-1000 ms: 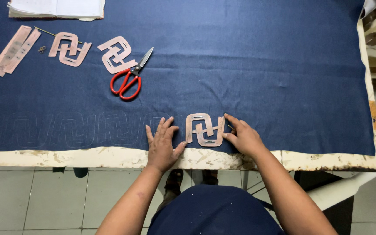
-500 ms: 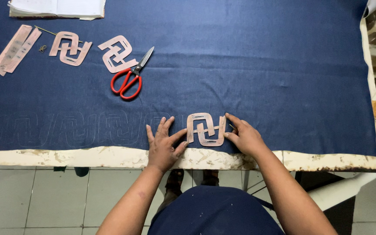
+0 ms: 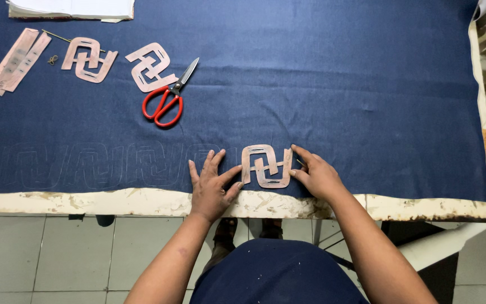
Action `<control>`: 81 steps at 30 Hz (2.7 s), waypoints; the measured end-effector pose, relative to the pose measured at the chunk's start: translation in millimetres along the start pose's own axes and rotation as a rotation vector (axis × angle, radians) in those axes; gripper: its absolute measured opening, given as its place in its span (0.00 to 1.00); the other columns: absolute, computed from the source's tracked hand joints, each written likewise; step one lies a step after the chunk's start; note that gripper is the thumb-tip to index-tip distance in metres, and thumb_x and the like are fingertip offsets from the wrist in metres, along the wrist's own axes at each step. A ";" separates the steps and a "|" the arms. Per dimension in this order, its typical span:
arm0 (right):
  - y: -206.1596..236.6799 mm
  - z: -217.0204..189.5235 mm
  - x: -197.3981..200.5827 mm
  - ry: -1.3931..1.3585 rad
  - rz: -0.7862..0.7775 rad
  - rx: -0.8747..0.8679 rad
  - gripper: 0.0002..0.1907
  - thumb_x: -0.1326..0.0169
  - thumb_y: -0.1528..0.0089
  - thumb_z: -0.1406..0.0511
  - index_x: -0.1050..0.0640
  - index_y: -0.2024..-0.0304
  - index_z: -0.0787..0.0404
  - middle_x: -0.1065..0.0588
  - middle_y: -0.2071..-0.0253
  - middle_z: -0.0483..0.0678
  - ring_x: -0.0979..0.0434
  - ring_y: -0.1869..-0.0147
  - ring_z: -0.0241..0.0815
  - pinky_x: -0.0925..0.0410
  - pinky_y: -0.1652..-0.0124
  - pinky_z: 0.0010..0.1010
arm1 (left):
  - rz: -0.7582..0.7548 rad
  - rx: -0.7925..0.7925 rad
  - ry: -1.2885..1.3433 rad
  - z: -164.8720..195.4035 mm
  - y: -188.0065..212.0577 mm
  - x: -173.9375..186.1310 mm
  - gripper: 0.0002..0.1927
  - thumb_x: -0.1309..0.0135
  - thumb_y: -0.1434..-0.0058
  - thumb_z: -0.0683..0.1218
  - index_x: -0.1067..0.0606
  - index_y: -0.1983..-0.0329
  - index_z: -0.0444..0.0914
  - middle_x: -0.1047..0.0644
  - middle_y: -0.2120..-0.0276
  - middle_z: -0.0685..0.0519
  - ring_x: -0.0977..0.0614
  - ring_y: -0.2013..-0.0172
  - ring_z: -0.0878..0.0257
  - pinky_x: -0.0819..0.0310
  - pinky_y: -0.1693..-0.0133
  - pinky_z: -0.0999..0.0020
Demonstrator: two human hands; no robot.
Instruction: The person places a pink paper stencil onto a blue fabric and traces its outline with a pencil. They repeat this process for several stencils, creating a series of identical patterns on the fabric.
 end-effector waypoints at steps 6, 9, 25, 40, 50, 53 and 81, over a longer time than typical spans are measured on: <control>1.0 -1.2 -0.5 -0.002 0.003 -0.003 0.36 0.41 0.40 0.53 0.36 0.29 0.35 0.24 0.47 0.47 0.22 0.46 0.44 0.29 0.46 0.39 | 0.019 -0.011 -0.006 -0.7 0.1 -1.5 0.19 0.43 0.39 0.57 0.22 0.44 0.59 0.41 0.28 0.53 0.49 0.26 0.55 0.78 0.31 0.36; 1.9 -2.6 -0.3 0.010 0.016 0.026 0.37 0.41 0.40 0.54 0.36 0.29 0.37 0.23 0.48 0.48 0.21 0.47 0.44 0.28 0.46 0.38 | 0.041 -0.009 -0.012 0.3 -0.2 -1.3 0.17 0.44 0.37 0.55 0.21 0.45 0.59 0.40 0.28 0.54 0.48 0.26 0.56 0.78 0.30 0.36; 1.4 0.4 -3.3 0.017 0.022 0.029 0.36 0.42 0.39 0.52 0.36 0.29 0.35 0.24 0.50 0.48 0.22 0.47 0.45 0.29 0.46 0.39 | -0.003 0.028 -0.001 -0.4 -1.6 -1.5 0.18 0.43 0.40 0.60 0.22 0.46 0.61 0.41 0.28 0.55 0.50 0.26 0.56 0.80 0.31 0.37; -1.1 1.5 -5.3 0.035 0.042 0.042 0.35 0.42 0.39 0.52 0.36 0.29 0.35 0.24 0.52 0.48 0.22 0.48 0.46 0.29 0.48 0.39 | 0.012 0.012 -0.018 -0.7 -0.7 -4.4 0.19 0.43 0.40 0.61 0.22 0.45 0.60 0.41 0.28 0.55 0.50 0.26 0.56 0.79 0.31 0.36; -0.8 0.1 -7.0 0.064 0.050 0.041 0.35 0.43 0.38 0.52 0.36 0.29 0.36 0.24 0.50 0.50 0.22 0.46 0.49 0.29 0.48 0.41 | -0.009 -0.026 -0.076 14.4 -7.4 0.2 0.22 0.43 0.43 0.52 0.22 0.43 0.54 0.40 0.29 0.50 0.47 0.27 0.49 0.77 0.34 0.33; -2.7 4.2 -10.1 0.062 0.052 0.035 0.35 0.43 0.38 0.52 0.36 0.29 0.37 0.24 0.50 0.50 0.21 0.45 0.49 0.29 0.47 0.40 | -0.021 -0.231 -0.103 39.5 -15.6 -9.3 0.20 0.49 0.39 0.43 0.23 0.43 0.48 0.35 0.30 0.48 0.39 0.28 0.51 0.58 0.33 0.45; 12.9 -125.9 -29.5 -0.025 -0.069 0.633 0.11 0.44 0.38 0.59 0.15 0.61 0.55 0.18 0.63 0.45 0.26 0.53 0.46 0.36 0.47 0.40 | -0.424 -0.479 -0.549 88.9 2.2 -107.6 0.23 0.47 0.38 0.49 0.26 0.41 0.35 0.27 0.42 0.40 0.28 0.41 0.43 0.38 0.42 0.41</control>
Point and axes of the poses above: each hand's wrist, its own y-axis away from the middle knuckle, its own x-axis out of the back of the hand, z = x × y, the point moved 6 cm from there along -y, towards the middle knuckle
